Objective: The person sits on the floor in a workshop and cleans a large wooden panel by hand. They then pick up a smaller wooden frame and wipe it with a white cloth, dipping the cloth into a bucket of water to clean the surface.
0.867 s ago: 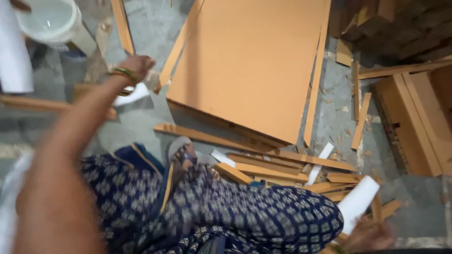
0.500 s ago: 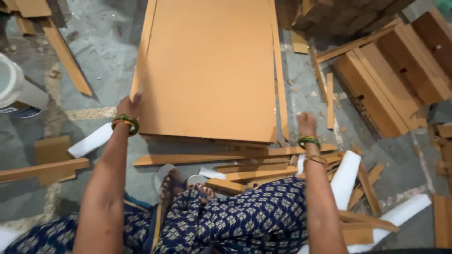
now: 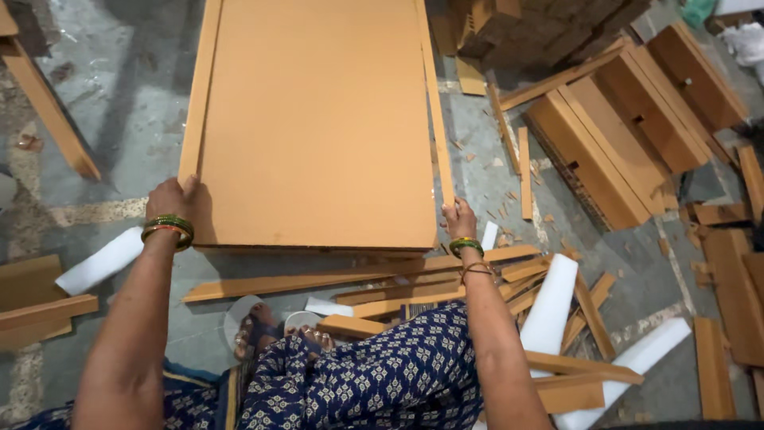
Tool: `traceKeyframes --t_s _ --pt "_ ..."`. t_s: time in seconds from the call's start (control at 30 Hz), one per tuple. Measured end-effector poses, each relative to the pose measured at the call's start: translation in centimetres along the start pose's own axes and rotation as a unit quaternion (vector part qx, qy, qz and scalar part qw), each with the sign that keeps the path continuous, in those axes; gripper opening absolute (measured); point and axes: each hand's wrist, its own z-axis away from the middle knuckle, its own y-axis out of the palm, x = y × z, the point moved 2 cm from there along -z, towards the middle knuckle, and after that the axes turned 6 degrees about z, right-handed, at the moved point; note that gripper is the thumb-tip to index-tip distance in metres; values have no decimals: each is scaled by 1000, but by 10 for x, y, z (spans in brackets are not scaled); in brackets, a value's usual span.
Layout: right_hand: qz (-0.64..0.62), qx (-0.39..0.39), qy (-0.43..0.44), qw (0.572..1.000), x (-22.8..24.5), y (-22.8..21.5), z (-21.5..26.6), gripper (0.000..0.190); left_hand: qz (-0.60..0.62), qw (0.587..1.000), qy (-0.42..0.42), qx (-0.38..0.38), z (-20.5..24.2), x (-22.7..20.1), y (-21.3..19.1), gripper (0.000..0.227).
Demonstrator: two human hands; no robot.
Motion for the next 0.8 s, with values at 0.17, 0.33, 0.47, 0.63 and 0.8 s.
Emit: traceKeyframes --t_s 0.17,0.33,0.47,0.63,0.8 --pt "44 -17 -77 996 15 9 1 37 5 1000 -20 -2 11 -13 -6 65" --pt "156 -49 -140 977 28 19 9 37 -6 999 -50 8 16 -25 -10 64" --pt "176 -21 -106 978 25 25 11 35 -5 999 -33 -9 17 -20 -6 65" --pt "124 -50 -167 977 11 35 11 42 12 1000 -10 0 10 -1 5 68" --pt "116 -44 -131 984 1 41 16 40 124 991 31 -30 10 11 8 54"
